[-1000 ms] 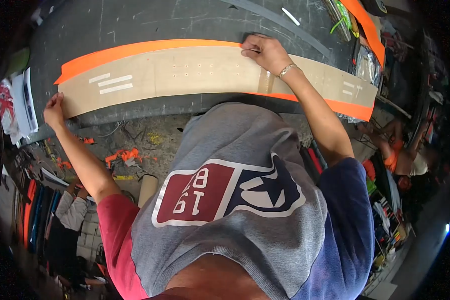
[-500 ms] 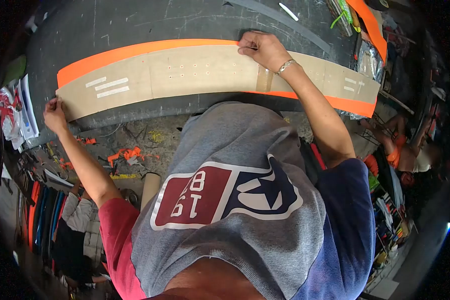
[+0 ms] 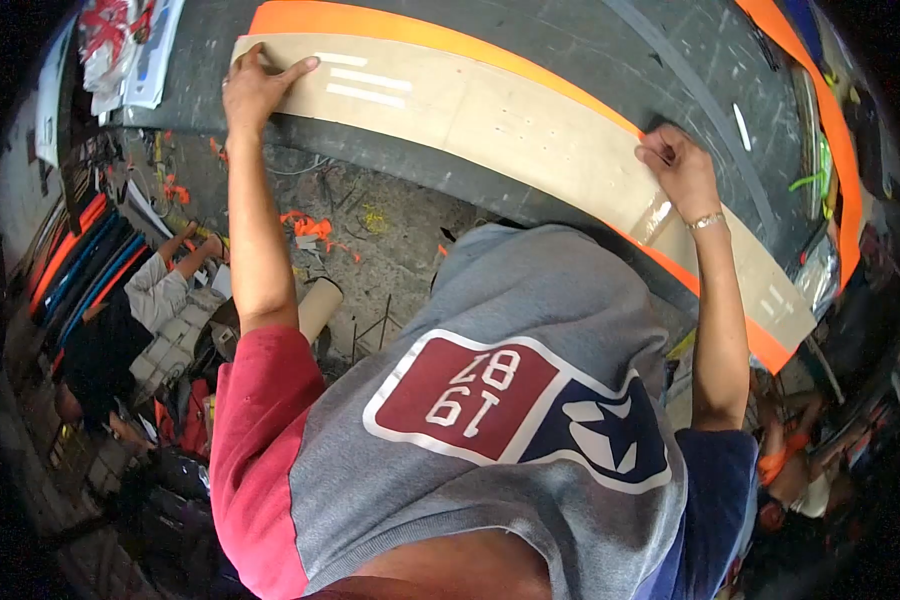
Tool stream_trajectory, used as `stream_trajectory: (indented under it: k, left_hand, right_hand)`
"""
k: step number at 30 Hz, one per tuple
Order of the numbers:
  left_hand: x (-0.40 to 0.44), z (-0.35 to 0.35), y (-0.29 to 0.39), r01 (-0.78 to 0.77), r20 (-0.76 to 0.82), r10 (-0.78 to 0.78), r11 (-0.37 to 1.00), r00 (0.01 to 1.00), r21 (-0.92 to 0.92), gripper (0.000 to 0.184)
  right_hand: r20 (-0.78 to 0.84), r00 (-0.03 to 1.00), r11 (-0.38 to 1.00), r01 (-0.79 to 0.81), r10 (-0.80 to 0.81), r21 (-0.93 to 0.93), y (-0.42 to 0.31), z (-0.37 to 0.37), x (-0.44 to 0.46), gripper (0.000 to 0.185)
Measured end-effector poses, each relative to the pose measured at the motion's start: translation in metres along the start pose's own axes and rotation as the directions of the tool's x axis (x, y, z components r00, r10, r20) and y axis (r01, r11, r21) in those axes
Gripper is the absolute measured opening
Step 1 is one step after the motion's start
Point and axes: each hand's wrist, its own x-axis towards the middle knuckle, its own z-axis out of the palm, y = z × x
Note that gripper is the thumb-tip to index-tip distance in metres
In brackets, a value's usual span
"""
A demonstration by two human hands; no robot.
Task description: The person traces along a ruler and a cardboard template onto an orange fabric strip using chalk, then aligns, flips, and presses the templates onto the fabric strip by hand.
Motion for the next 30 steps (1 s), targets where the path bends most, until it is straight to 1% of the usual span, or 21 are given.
stream_trajectory:
  k: [2,3,4,5,6,8,9,10,11,12,13,14,16,18,19,20,22,26,28,30]
  left_hand:
    - [-0.003,0.002,0.003,0.029,-0.033,-0.031,0.998,0.999,-0.046,0.116]
    - [-0.007,0.001,0.007,0.018,-0.069,-0.024,0.996,0.997,-0.084,0.111]
    - [-0.003,0.020,-0.004,-0.022,-0.123,0.008,0.994,0.992,-0.111,0.106]
    - [-0.009,0.016,-0.001,-0.001,-0.153,-0.023,0.989,0.988,-0.151,0.099]
    - [-0.015,0.015,0.007,0.009,-0.174,-0.045,0.979,0.984,-0.202,0.091]
    - [-0.019,0.016,0.014,-0.077,-0.228,0.049,0.990,0.972,-0.117,0.070]
    - [-0.026,0.017,0.021,-0.105,-0.181,0.084,0.988,0.980,-0.114,0.048]
    - [-0.032,0.016,0.031,-0.102,-0.163,0.073,0.978,0.984,-0.183,0.048]
    - [-0.040,0.019,0.040,-0.130,-0.204,0.112,0.989,0.973,-0.073,0.050]
    - [-0.041,0.025,0.039,-0.179,-0.139,0.178,0.984,0.974,0.007,0.059]
    - [-0.048,0.013,0.052,-0.142,-0.043,0.140,0.989,0.989,-0.047,0.078]
    - [-0.056,-0.002,0.068,-0.111,0.021,0.112,0.993,0.994,-0.041,0.099]
    - [-0.061,-0.011,0.090,-0.071,0.139,0.062,0.996,0.988,0.057,0.113]
    - [-0.059,-0.014,0.095,-0.036,0.157,0.026,0.998,0.987,0.060,0.121]
    - [-0.055,-0.010,0.092,-0.031,0.189,0.024,0.999,0.982,0.032,0.127]
    - [-0.054,-0.011,0.093,-0.042,0.210,0.034,0.999,0.977,0.031,0.127]
    - [-0.053,-0.014,0.096,-0.022,0.233,0.007,0.998,0.972,0.063,0.128]
    - [-0.045,-0.009,0.088,-0.047,0.259,0.024,0.995,0.966,0.085,0.130]
    - [-0.044,-0.006,0.089,-0.040,0.248,0.013,0.994,0.969,0.104,0.131]
    - [-0.041,-0.004,0.091,-0.050,0.254,0.023,0.993,0.967,0.102,0.128]
  right_hand:
    - [-0.008,0.999,0.999,0.034,-0.034,0.013,0.007,0.003,0.001,0.018]
    - [-0.017,0.999,0.999,0.050,-0.049,0.014,0.008,0.004,0.001,0.018]
    - [-0.028,0.998,0.998,0.063,-0.062,0.014,0.012,0.006,0.004,0.018]
    - [-0.040,0.996,0.996,0.076,-0.075,0.036,0.011,0.009,0.006,0.016]
    - [-0.026,0.995,0.995,0.101,-0.101,0.006,0.012,0.009,0.006,0.015]
    - [-0.014,0.994,0.990,0.104,-0.106,-0.091,-0.009,-0.004,-0.002,0.015]
    - [-0.015,0.989,0.983,0.144,-0.147,-0.114,-0.006,-0.004,-0.001,0.015]
    - [-0.014,0.988,0.983,0.153,-0.155,-0.098,-0.004,-0.004,-0.002,0.017]
    - [0.018,0.991,0.981,0.130,-0.129,-0.145,-0.002,-0.006,0.000,0.019]
    - [0.019,0.990,0.980,0.140,-0.139,-0.141,-0.003,-0.006,-0.001,0.020]
    - [0.017,0.989,0.980,0.148,-0.147,-0.136,-0.004,-0.008,-0.002,0.021]
    - [0.032,0.990,0.980,0.142,-0.139,-0.138,-0.003,-0.009,-0.001,0.023]
    - [0.068,0.991,0.984,0.125,-0.117,-0.129,-0.005,-0.015,-0.007,0.026]
    - [0.107,0.989,0.988,0.110,-0.098,-0.109,-0.003,-0.026,-0.012,0.030]
    - [0.104,0.991,0.991,0.092,-0.082,-0.095,0.009,-0.033,-0.018,0.031]
    - [0.106,0.992,0.993,0.081,-0.073,-0.081,0.019,-0.038,-0.022,0.032]
    - [0.112,0.992,0.996,0.068,-0.061,-0.059,0.032,-0.047,-0.030,0.035]
    - [0.108,0.993,0.998,0.043,-0.038,-0.040,0.076,-0.071,-0.055,0.037]
    - [0.092,0.996,0.999,-0.006,0.010,-0.046,0.096,-0.084,-0.067,0.037]
    - [0.091,0.994,0.994,-0.044,0.053,-0.104,0.109,-0.097,-0.079,0.038]
